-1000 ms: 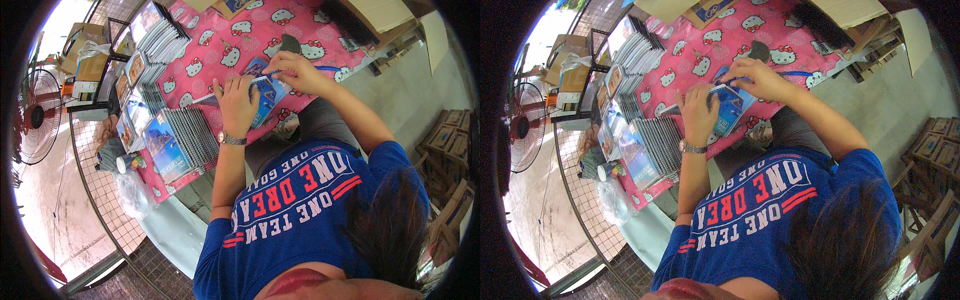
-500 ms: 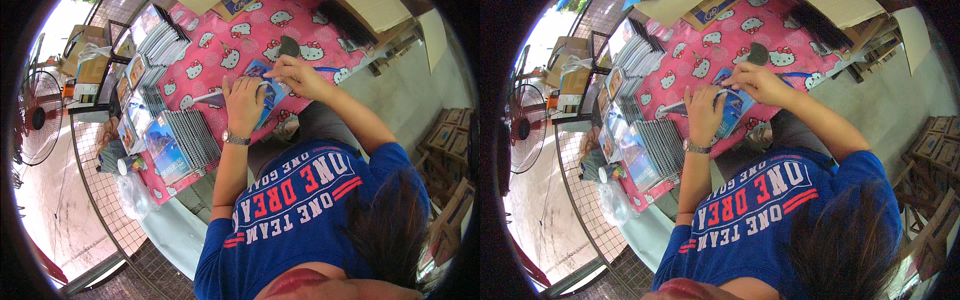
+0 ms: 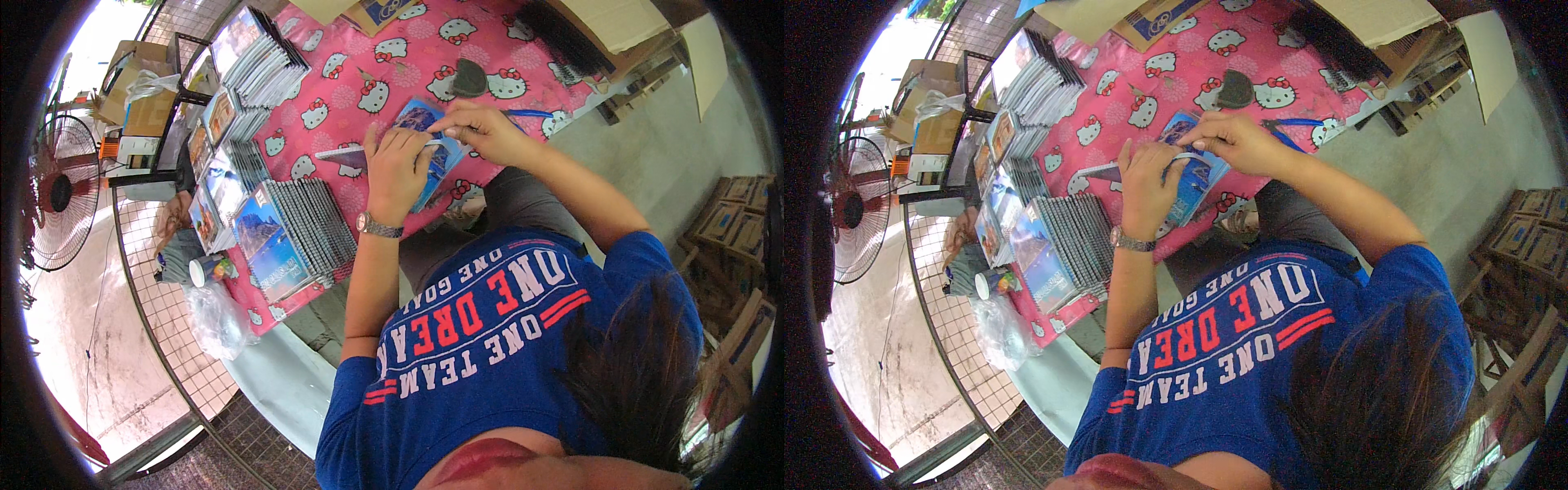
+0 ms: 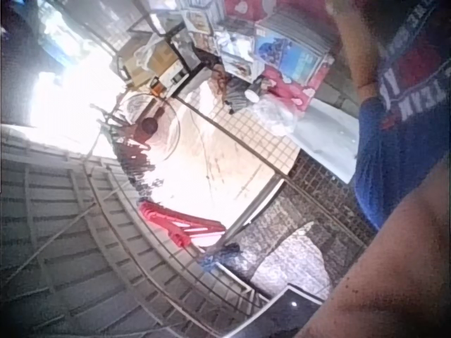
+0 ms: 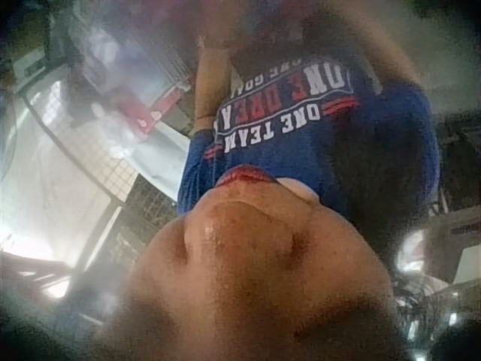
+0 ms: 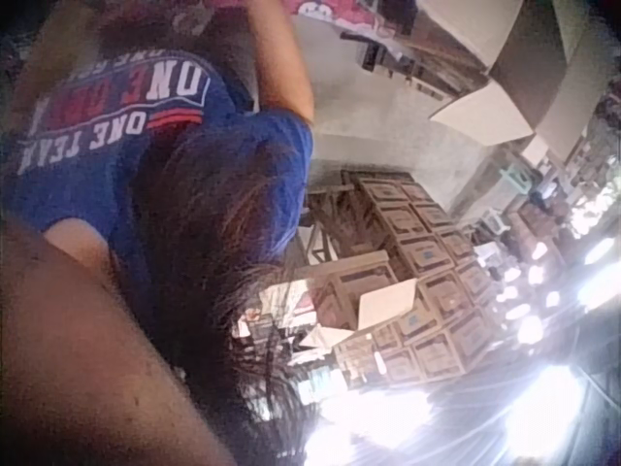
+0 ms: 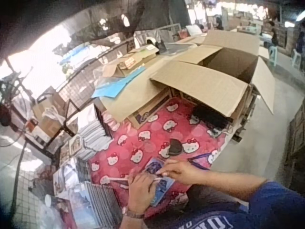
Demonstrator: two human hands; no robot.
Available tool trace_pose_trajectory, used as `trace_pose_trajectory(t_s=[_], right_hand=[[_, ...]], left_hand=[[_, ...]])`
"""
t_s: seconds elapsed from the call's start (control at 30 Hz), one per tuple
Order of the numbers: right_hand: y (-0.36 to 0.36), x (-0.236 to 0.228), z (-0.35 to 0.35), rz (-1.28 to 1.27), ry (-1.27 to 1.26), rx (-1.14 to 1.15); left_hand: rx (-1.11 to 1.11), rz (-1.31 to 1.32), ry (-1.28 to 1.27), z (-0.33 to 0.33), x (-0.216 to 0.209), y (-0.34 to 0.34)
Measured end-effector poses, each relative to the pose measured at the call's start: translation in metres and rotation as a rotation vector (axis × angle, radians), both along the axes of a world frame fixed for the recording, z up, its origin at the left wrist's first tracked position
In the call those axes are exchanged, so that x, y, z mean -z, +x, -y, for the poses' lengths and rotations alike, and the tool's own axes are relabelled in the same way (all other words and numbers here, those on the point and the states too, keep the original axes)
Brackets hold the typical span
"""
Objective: The person manually feeds a plastic spiral through the pre-punched holes of printed booklets to bind them and then stacks the finished items.
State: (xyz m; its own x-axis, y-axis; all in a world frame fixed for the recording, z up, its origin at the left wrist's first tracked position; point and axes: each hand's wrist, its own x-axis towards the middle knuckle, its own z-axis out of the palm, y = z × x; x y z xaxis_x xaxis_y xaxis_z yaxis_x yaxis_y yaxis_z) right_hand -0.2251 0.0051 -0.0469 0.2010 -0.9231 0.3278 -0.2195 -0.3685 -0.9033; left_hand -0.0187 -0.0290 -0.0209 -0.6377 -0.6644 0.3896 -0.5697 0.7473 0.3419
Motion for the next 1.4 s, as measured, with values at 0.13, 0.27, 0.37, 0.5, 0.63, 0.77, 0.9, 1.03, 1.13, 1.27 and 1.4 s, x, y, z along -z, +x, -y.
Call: trace_pose_trajectory(t_s=[0.13,0.27,0.37,0.5,0.63,0.77,0.9,1.03,1.13,1.27,1.4], right_hand=[[0.0,0.004,-0.001,-0.142,-0.207,0.029],[0.004,0.006,-0.014,-0.128,-0.161,0.048],[0.009,-0.004,-0.013,-0.002,0.367,0.021],[0.012,-0.019,-0.016,-0.224,-0.072,0.186],[0.013,-0.025,-0.015,-0.317,-0.002,0.155],[0.016,-0.036,-0.021,-0.425,-0.155,0.247],[0.015,-0.042,-0.013,-0.477,0.188,0.138],[0.011,-0.056,-0.002,-0.257,0.393,-0.025],[-0.023,0.01,0.061,-0.447,0.15,0.046],[-0.068,0.1,0.085,-0.915,-0.142,0.226],[-0.054,0.042,0.084,-0.601,0.173,-0.047]], left_hand=[[0.027,-0.042,0.048,0.002,0.0,0.004],[0.005,-0.045,0.022,0.002,0.001,0.004],[-0.042,-0.028,-0.041,-0.004,0.002,-0.004],[-0.071,0.051,-0.096,-0.006,0.003,-0.006],[-0.051,0.11,-0.106,-0.003,0.003,-0.005],[-0.014,0.066,-0.113,-0.001,0.003,-0.006],[0.001,0.09,-0.108,0.001,0.006,-0.002],[0.011,0.063,-0.066,-0.001,0.002,0.0],[0.018,0.066,-0.057,-0.001,0.001,0.003],[0.082,0.055,-0.05,0.007,0.01,0.003],[-0.165,0.131,-0.217,-0.017,0.005,0.013]])
